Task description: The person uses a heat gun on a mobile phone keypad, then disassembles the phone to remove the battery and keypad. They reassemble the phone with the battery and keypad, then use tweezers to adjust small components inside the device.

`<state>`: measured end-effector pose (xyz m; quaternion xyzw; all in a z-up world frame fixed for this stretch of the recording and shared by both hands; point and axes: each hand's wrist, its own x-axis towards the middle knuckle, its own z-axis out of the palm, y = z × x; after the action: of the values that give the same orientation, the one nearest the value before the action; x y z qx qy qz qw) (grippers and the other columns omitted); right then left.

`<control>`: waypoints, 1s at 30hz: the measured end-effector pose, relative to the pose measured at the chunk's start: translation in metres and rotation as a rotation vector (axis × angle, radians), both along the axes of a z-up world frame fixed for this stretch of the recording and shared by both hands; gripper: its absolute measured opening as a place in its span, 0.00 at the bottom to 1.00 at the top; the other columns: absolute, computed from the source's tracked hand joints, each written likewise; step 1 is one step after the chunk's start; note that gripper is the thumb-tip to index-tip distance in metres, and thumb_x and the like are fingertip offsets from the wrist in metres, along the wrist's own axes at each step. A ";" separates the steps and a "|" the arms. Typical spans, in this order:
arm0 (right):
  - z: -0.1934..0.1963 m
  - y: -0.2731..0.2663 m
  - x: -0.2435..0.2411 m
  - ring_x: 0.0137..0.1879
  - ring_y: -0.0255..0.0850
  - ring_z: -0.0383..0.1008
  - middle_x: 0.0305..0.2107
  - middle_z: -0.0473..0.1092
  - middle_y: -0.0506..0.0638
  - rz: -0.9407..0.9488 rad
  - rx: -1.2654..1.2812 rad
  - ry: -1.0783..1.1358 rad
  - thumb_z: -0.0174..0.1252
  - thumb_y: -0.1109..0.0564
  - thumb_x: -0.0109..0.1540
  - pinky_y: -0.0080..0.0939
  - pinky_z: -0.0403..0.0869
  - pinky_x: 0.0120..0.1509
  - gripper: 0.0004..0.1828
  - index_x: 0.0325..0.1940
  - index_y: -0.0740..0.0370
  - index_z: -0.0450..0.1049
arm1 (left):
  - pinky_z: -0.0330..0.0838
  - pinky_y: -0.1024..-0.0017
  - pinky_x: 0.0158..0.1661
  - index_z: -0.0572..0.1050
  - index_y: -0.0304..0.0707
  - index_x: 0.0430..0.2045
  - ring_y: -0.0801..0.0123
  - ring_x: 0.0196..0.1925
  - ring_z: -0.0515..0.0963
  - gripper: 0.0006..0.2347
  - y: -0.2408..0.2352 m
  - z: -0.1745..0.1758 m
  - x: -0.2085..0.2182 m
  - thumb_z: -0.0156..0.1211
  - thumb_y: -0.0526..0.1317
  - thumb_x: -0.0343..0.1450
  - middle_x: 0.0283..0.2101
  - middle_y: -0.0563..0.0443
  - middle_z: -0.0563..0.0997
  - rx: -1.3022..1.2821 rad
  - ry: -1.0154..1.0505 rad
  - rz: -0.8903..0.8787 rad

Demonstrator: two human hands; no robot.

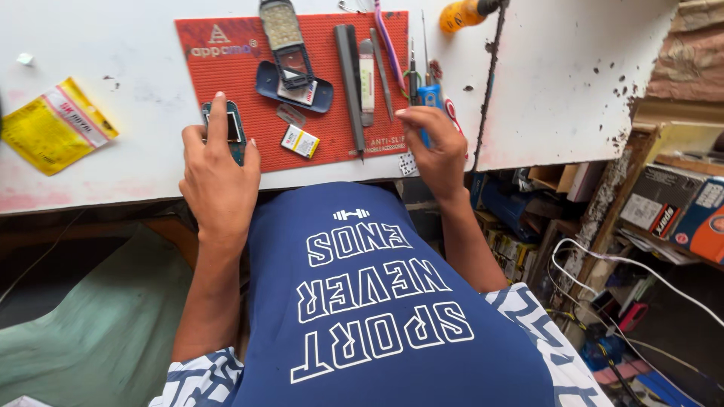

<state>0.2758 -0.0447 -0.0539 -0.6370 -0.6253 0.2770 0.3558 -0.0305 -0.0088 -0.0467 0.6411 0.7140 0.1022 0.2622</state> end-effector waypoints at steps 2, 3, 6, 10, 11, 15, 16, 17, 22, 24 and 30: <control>0.006 -0.021 0.023 0.47 0.42 0.79 0.46 0.77 0.50 -0.133 0.006 -0.055 0.63 0.71 0.66 0.38 0.78 0.52 0.11 0.52 0.64 0.79 | 0.77 0.52 0.38 0.64 0.45 0.71 0.49 0.46 0.77 0.32 0.002 -0.006 0.007 0.70 0.39 0.70 0.45 0.41 0.70 0.032 0.070 -0.057; 0.007 -0.031 0.029 0.46 0.42 0.78 0.45 0.77 0.49 -0.193 0.009 -0.079 0.64 0.71 0.67 0.38 0.77 0.52 0.11 0.51 0.64 0.80 | 0.77 0.53 0.39 0.64 0.43 0.71 0.49 0.46 0.77 0.33 0.002 -0.009 0.009 0.71 0.39 0.69 0.45 0.41 0.70 0.070 0.101 -0.087; 0.000 -0.059 0.033 0.60 0.46 0.73 0.51 0.73 0.48 -0.176 0.027 -0.320 0.69 0.67 0.63 0.44 0.74 0.65 0.12 0.49 0.60 0.82 | 0.77 0.54 0.40 0.63 0.38 0.71 0.49 0.49 0.75 0.33 0.004 -0.018 0.009 0.72 0.38 0.69 0.46 0.40 0.69 0.114 0.141 -0.125; -0.024 -0.085 0.025 0.72 0.55 0.57 0.64 0.64 0.53 -0.069 0.031 -0.507 0.72 0.62 0.60 0.55 0.58 0.76 0.11 0.45 0.54 0.83 | 0.77 0.55 0.42 0.60 0.34 0.73 0.48 0.51 0.74 0.35 0.000 -0.026 0.010 0.73 0.37 0.71 0.48 0.39 0.68 0.138 0.141 -0.130; -0.029 -0.088 0.023 0.74 0.56 0.55 0.66 0.62 0.53 -0.085 0.004 -0.523 0.72 0.61 0.60 0.56 0.56 0.77 0.11 0.47 0.54 0.83 | 0.77 0.55 0.42 0.60 0.34 0.72 0.48 0.52 0.74 0.35 -0.001 -0.026 0.010 0.73 0.37 0.71 0.49 0.39 0.68 0.137 0.140 -0.130; -0.042 -0.092 0.031 0.77 0.54 0.54 0.71 0.60 0.53 -0.165 -0.028 -0.530 0.70 0.64 0.63 0.55 0.58 0.80 0.12 0.48 0.53 0.84 | 0.78 0.55 0.43 0.59 0.35 0.71 0.48 0.54 0.74 0.34 -0.003 -0.028 0.015 0.73 0.37 0.70 0.51 0.40 0.68 0.133 0.150 -0.098; -0.043 -0.093 0.036 0.77 0.54 0.54 0.71 0.61 0.51 -0.185 -0.033 -0.534 0.70 0.64 0.63 0.55 0.58 0.81 0.11 0.49 0.53 0.84 | 0.78 0.55 0.44 0.59 0.36 0.71 0.48 0.54 0.74 0.34 -0.004 -0.028 0.016 0.74 0.37 0.70 0.51 0.41 0.68 0.129 0.151 -0.087; -0.043 -0.094 0.040 0.78 0.53 0.54 0.71 0.61 0.50 -0.204 -0.038 -0.538 0.70 0.64 0.64 0.55 0.58 0.82 0.11 0.49 0.53 0.84 | 0.78 0.55 0.44 0.59 0.35 0.71 0.48 0.54 0.74 0.35 -0.005 -0.028 0.017 0.74 0.38 0.70 0.51 0.41 0.68 0.127 0.129 -0.070; -0.044 -0.092 0.049 0.78 0.55 0.53 0.71 0.60 0.51 -0.236 -0.058 -0.557 0.69 0.65 0.66 0.57 0.57 0.82 0.10 0.51 0.55 0.83 | 0.78 0.54 0.48 0.57 0.35 0.72 0.49 0.56 0.75 0.35 -0.014 -0.029 0.018 0.75 0.39 0.72 0.53 0.41 0.69 0.129 0.007 -0.005; -0.041 -0.090 0.046 0.78 0.55 0.53 0.71 0.60 0.52 -0.248 -0.059 -0.568 0.69 0.64 0.66 0.57 0.56 0.81 0.10 0.51 0.56 0.83 | 0.77 0.55 0.54 0.57 0.35 0.73 0.48 0.59 0.75 0.35 -0.019 -0.030 0.017 0.73 0.38 0.74 0.57 0.40 0.69 0.170 -0.044 -0.008; -0.029 -0.067 0.013 0.75 0.53 0.59 0.65 0.66 0.52 -0.135 0.101 -0.495 0.68 0.65 0.64 0.56 0.58 0.80 0.10 0.50 0.58 0.82 | 0.79 0.61 0.59 0.55 0.35 0.74 0.49 0.65 0.75 0.30 -0.032 -0.027 0.011 0.63 0.28 0.76 0.67 0.37 0.67 0.184 -0.308 0.050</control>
<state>0.2893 -0.1117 -0.0831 -0.7070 -0.6624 0.0569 0.2410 -0.0196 -0.0411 -0.0742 0.6210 0.6688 0.2708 0.3060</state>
